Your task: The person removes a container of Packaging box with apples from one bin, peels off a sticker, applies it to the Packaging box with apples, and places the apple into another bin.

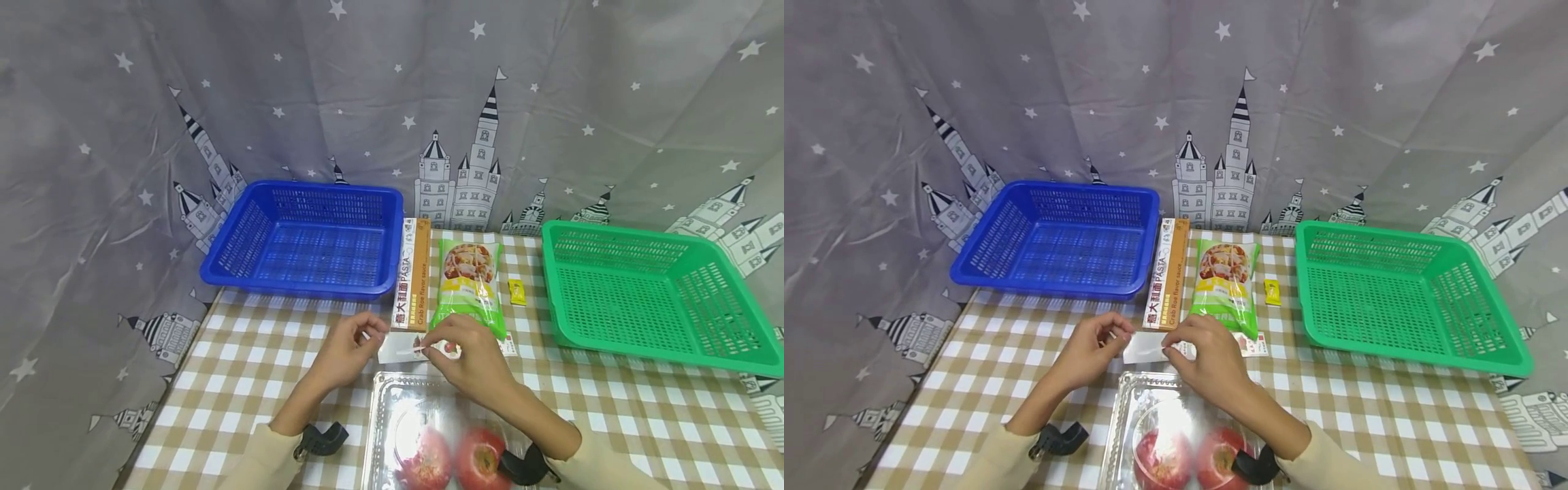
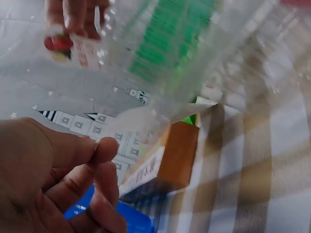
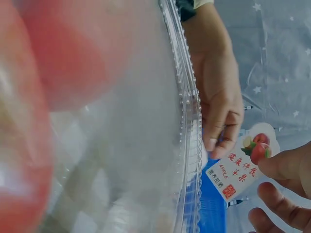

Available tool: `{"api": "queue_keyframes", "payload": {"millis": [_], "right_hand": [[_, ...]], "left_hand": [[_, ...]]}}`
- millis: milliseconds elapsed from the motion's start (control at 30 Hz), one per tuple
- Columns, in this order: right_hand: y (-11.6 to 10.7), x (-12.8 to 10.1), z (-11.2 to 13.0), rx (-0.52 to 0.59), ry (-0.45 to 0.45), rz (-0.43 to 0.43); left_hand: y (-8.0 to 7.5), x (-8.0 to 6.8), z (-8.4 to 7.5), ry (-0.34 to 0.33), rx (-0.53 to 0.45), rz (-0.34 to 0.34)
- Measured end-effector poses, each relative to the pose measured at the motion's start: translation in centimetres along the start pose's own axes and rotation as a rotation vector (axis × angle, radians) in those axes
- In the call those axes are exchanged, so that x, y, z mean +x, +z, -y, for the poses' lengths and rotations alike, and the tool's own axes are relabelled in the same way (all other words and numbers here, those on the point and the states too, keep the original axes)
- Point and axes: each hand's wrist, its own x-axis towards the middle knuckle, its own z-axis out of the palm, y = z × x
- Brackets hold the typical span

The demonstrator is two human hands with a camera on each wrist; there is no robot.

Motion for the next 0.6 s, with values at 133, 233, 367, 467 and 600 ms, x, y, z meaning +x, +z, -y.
{"api": "queue_keyframes", "payload": {"millis": [133, 233, 367, 467, 600], "right_hand": [[-0.8, -1.0, -0.2, 0.061, 0.007, -0.039], [-1.5, -1.7, -0.1, 0.085, 0.021, -0.058], [-2.4, -2.6, 0.1, 0.118, 0.034, -0.083], [-2.9, -3.2, 0.2, 0.135, 0.062, -0.096], [-3.5, -4.0, 0.3, 0.123, 0.134, -0.097]], "left_hand": [[0.0, -0.1, 0.6, 0.003, 0.078, -0.035], [0.0, -0.2, 1.0, -0.008, 0.147, -0.080], [0.1, -0.3, 1.6, -0.034, 0.217, -0.124], [0.1, -0.3, 2.3, -0.046, 0.239, -0.140], [0.0, -0.6, 3.0, -0.041, 0.238, -0.151]]}}
